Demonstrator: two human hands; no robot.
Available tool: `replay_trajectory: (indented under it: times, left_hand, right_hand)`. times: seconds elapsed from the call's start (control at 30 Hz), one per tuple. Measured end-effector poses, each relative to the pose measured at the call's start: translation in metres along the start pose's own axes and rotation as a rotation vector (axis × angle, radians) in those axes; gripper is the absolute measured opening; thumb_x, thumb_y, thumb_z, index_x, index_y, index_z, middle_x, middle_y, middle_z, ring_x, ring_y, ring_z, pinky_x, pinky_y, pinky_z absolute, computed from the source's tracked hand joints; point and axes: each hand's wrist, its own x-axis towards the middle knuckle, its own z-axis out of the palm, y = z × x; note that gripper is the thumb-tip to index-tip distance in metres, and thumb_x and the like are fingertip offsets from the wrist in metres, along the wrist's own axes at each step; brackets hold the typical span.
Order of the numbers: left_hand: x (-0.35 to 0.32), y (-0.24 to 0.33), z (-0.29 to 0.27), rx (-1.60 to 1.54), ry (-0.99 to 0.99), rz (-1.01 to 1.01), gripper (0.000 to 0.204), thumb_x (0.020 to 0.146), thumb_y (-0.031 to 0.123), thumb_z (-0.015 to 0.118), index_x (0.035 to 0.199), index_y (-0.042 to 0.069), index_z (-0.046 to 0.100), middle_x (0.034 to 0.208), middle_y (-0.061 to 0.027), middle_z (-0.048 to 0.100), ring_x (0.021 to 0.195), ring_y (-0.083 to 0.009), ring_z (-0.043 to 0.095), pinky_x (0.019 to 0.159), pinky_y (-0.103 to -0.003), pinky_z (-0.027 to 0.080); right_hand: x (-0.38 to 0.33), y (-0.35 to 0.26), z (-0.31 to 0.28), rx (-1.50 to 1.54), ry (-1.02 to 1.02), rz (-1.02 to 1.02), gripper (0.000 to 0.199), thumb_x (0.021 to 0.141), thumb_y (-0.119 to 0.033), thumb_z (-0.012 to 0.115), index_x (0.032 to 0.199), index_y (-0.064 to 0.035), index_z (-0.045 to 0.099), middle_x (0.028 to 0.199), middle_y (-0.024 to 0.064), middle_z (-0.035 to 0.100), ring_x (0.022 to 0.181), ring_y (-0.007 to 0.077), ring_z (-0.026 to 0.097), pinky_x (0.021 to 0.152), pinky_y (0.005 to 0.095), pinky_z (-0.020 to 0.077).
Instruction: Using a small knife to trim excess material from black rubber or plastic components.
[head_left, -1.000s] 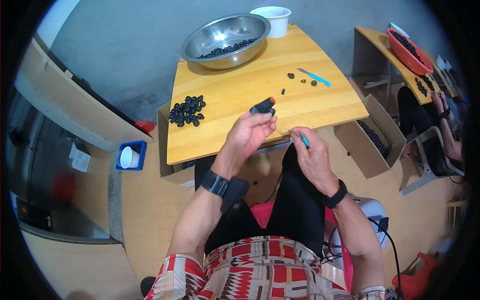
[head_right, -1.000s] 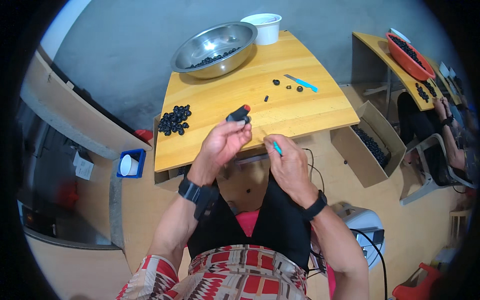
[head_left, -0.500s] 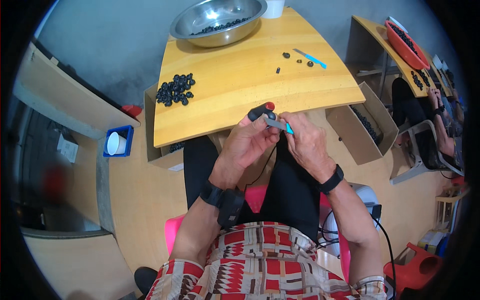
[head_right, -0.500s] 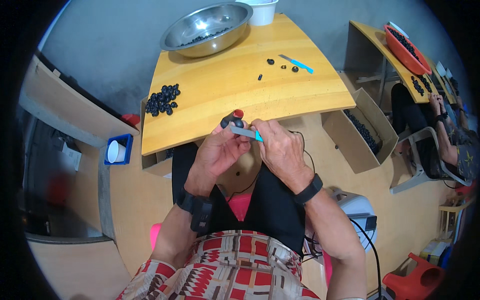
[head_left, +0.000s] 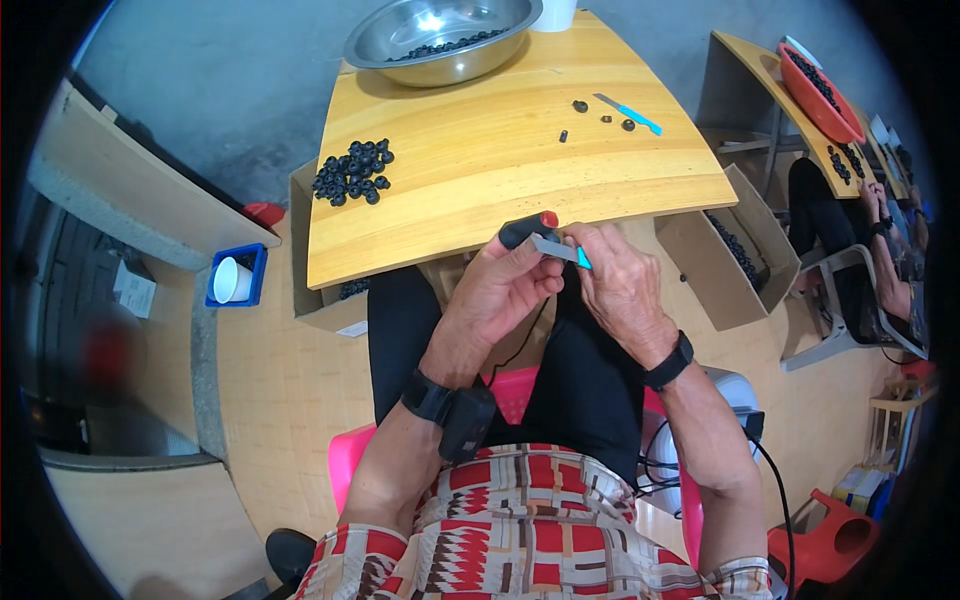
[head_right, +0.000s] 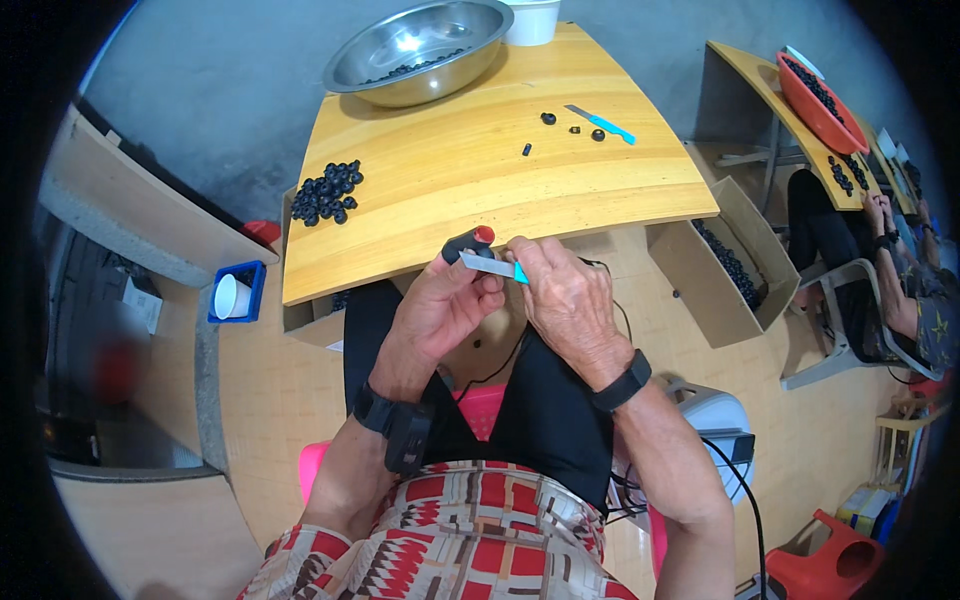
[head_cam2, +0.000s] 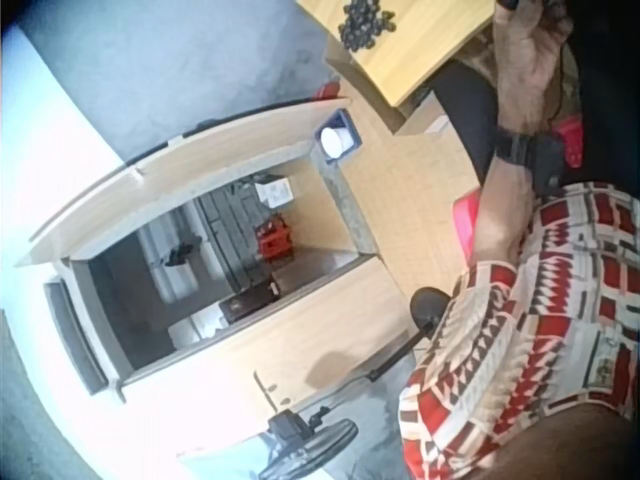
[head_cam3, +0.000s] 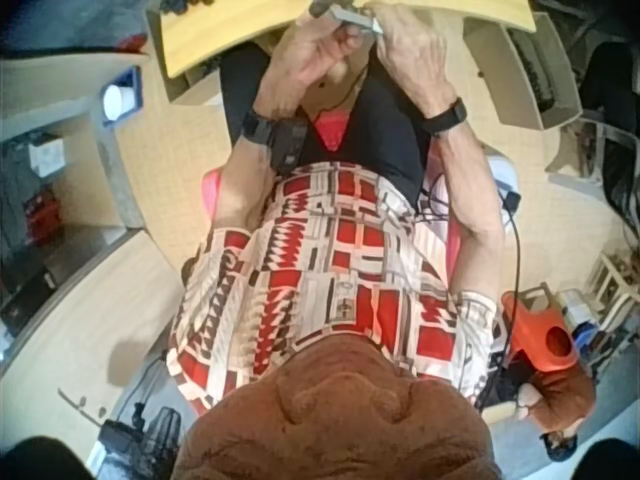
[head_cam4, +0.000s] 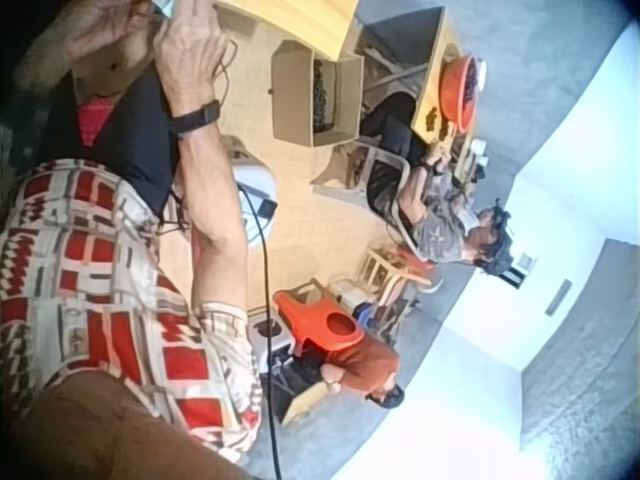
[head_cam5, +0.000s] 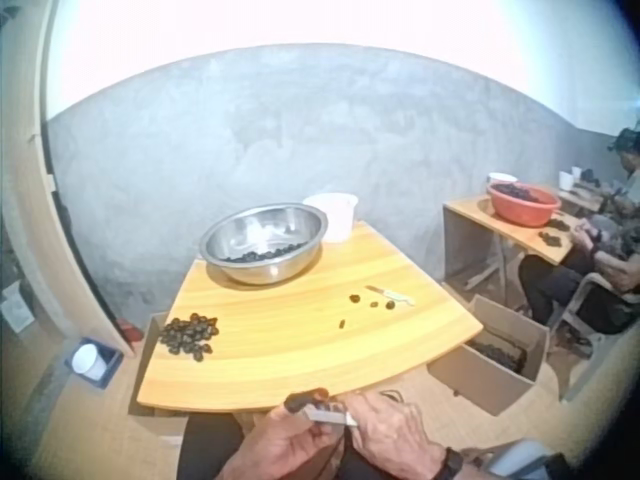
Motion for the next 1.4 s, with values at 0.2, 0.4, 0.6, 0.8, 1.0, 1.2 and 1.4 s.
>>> replay_trajectory:
  times: [0.2, 0.4, 0.6, 0.8, 1.0, 1.2, 1.4]
  left_hand:
    - [-0.002, -0.001, 0.003, 0.001, 0.023, -0.019, 0.035, 0.081, 0.014, 0.064, 0.112, 0.005, 0.051, 0.091, -0.0055, 0.060, 0.078, -0.0135, 0.059, 0.070, -0.027, 0.048]
    - [-0.004, -0.002, -0.001, 0.061, 0.040, 0.005, 0.032, 0.081, 0.013, 0.064, 0.109, 0.002, 0.054, 0.093, -0.0065, 0.061, 0.079, -0.0137, 0.059, 0.072, -0.028, 0.050]
    - [-0.007, -0.002, 0.003, 0.071, 0.035, 0.021, 0.024, 0.085, 0.013, 0.060, 0.106, 0.001, 0.057, 0.089, -0.0062, 0.062, 0.075, -0.0128, 0.059, 0.070, -0.029, 0.050]
    - [-0.013, 0.000, 0.007, 0.038, -0.035, -0.009, 0.026, 0.082, 0.010, 0.063, 0.105, 0.002, 0.056, 0.088, -0.0064, 0.060, 0.079, -0.0151, 0.058, 0.073, -0.029, 0.049]
    - [-0.008, 0.001, 0.007, 0.118, 0.037, 0.080, 0.027, 0.081, 0.009, 0.063, 0.106, 0.003, 0.055, 0.094, -0.0066, 0.060, 0.086, -0.0179, 0.058, 0.078, -0.032, 0.049]
    - [-0.007, -0.006, 0.017, 0.035, 0.098, 0.111, 0.024, 0.083, 0.004, 0.059, 0.107, 0.004, 0.056, 0.103, -0.0080, 0.059, 0.097, -0.0179, 0.056, 0.088, -0.033, 0.045]
    - [-0.007, 0.000, 0.010, -0.004, 0.073, 0.040, 0.027, 0.088, 0.018, 0.055, 0.112, 0.005, 0.051, 0.100, -0.0069, 0.059, 0.091, -0.0163, 0.057, 0.082, -0.033, 0.047]
  right_hand:
    - [-0.001, 0.000, 0.000, -0.005, 0.005, -0.007, 0.024, 0.075, -0.009, 0.061, 0.098, -0.0100, 0.056, 0.080, 0.0091, 0.056, 0.062, 0.0291, 0.060, 0.049, 0.0390, 0.0461]
    - [-0.001, 0.002, 0.001, 0.012, -0.019, -0.015, 0.024, 0.074, -0.009, 0.061, 0.098, -0.0096, 0.055, 0.080, 0.0096, 0.057, 0.061, 0.0294, 0.060, 0.049, 0.0384, 0.0465]
    - [0.000, 0.002, 0.002, 0.030, -0.013, -0.013, 0.025, 0.074, -0.006, 0.059, 0.098, -0.0093, 0.055, 0.079, 0.0101, 0.057, 0.061, 0.0303, 0.059, 0.049, 0.0399, 0.0470]
    - [-0.001, 0.018, 0.010, -0.077, -0.082, 0.134, 0.027, 0.072, -0.002, 0.058, 0.099, -0.0076, 0.055, 0.078, 0.0118, 0.057, 0.062, 0.0345, 0.059, 0.052, 0.0435, 0.0470]
    - [0.007, -0.006, -0.004, 0.576, 0.104, 0.250, 0.015, 0.085, -0.010, 0.058, 0.096, 0.0005, 0.061, 0.086, 0.0172, 0.062, 0.076, 0.0264, 0.063, 0.066, 0.0306, 0.0487]
    - [0.004, -0.012, -0.005, 0.777, 0.007, 0.285, 0.020, 0.081, -0.010, 0.063, 0.099, -0.0012, 0.061, 0.080, 0.0117, 0.061, 0.073, 0.0166, 0.062, 0.064, 0.0265, 0.0477]
    - [0.009, -0.014, -0.003, 0.684, -0.007, 0.157, 0.021, 0.079, -0.004, 0.062, 0.100, -0.0024, 0.061, 0.079, 0.0112, 0.060, 0.070, 0.0188, 0.061, 0.062, 0.0276, 0.0477]
